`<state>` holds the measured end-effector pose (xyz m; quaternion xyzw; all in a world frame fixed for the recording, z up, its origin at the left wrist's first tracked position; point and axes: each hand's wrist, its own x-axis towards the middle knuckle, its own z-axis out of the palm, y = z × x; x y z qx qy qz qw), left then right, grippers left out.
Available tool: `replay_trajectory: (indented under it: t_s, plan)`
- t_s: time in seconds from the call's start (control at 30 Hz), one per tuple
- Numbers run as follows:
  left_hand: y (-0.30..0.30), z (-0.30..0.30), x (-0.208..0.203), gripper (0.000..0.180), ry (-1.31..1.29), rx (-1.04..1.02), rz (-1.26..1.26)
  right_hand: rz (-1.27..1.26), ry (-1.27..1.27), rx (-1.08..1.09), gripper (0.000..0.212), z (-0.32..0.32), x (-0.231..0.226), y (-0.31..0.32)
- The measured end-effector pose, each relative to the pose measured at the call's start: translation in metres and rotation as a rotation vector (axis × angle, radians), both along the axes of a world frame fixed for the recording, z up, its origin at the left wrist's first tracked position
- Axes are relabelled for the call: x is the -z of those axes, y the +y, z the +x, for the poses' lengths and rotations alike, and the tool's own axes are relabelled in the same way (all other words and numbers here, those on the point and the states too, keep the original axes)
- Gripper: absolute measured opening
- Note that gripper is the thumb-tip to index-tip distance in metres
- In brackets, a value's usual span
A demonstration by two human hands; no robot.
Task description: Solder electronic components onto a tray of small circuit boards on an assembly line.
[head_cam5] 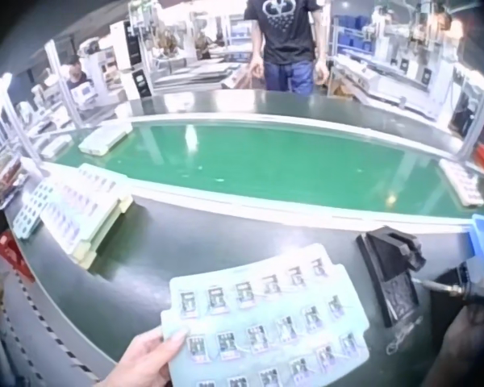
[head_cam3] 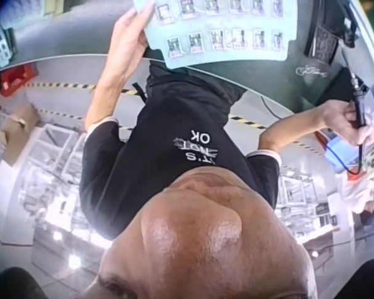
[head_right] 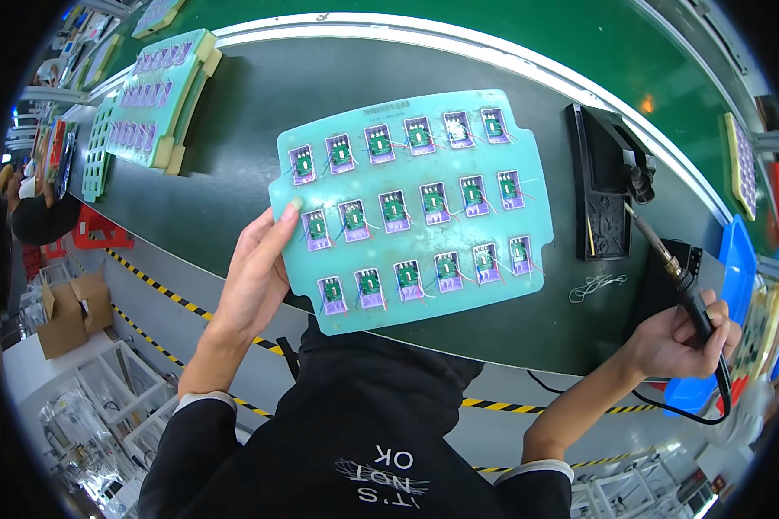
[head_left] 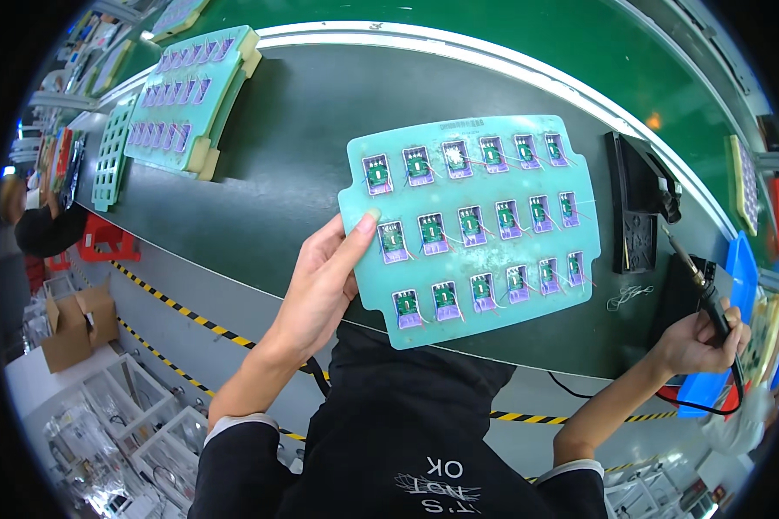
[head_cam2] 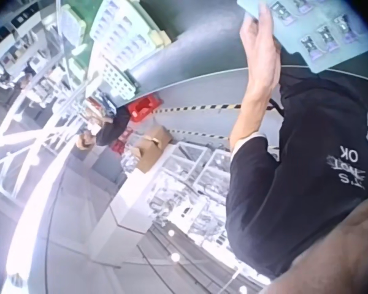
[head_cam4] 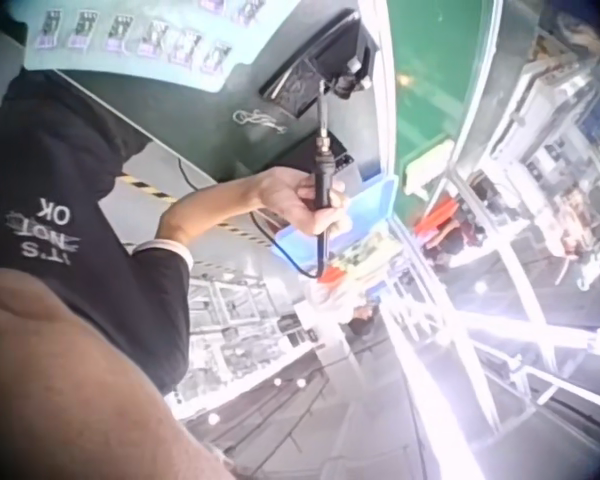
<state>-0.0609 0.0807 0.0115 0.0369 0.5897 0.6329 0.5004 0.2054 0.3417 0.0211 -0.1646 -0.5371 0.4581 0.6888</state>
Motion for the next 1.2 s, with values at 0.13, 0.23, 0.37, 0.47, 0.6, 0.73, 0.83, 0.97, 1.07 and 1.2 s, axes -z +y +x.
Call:
replay_trajectory:
  t_s: [0.13,0.23,0.37,0.47,0.6,0.73,0.83,0.97,1.07,1.2]
  plan:
    - [-0.004,0.000,0.007,0.039,0.014,0.013,0.004,0.008,-0.031,0.005,0.017,-0.002,0.002,-0.001]
    - [-0.005,-0.004,0.012,0.038,0.005,0.006,-0.005,-0.009,-0.065,0.015,0.017,-0.009,0.008,-0.001]
    - [-0.008,-0.005,0.007,0.038,0.059,0.038,-0.003,-0.001,-0.068,0.077,0.018,-0.003,0.000,0.000]
    - [-0.007,-0.008,0.013,0.037,0.065,0.051,-0.012,0.014,-0.089,0.123,0.018,-0.008,0.003,0.003]
    - [-0.005,-0.006,0.016,0.035,0.046,0.020,0.034,0.035,-0.117,0.161,0.019,-0.006,0.007,0.005]
    - [-0.009,-0.006,0.015,0.033,0.058,0.032,0.032,0.052,-0.119,0.169,0.019,-0.003,0.007,0.003]
    - [-0.013,-0.007,0.015,0.033,0.040,0.020,0.038,0.045,-0.133,0.182,0.018,-0.010,0.008,-0.002]
    - [-0.007,-0.008,0.012,0.034,0.089,0.030,0.049,0.063,-0.116,0.182,0.018,-0.011,0.007,-0.003]
    - [0.013,-0.005,0.001,0.036,0.016,-0.040,0.033,0.026,-0.082,0.177,0.019,-0.002,0.000,0.002]
    - [0.010,-0.003,0.003,0.037,0.031,-0.120,0.080,0.057,-0.074,0.225,0.019,-0.012,0.004,0.000]
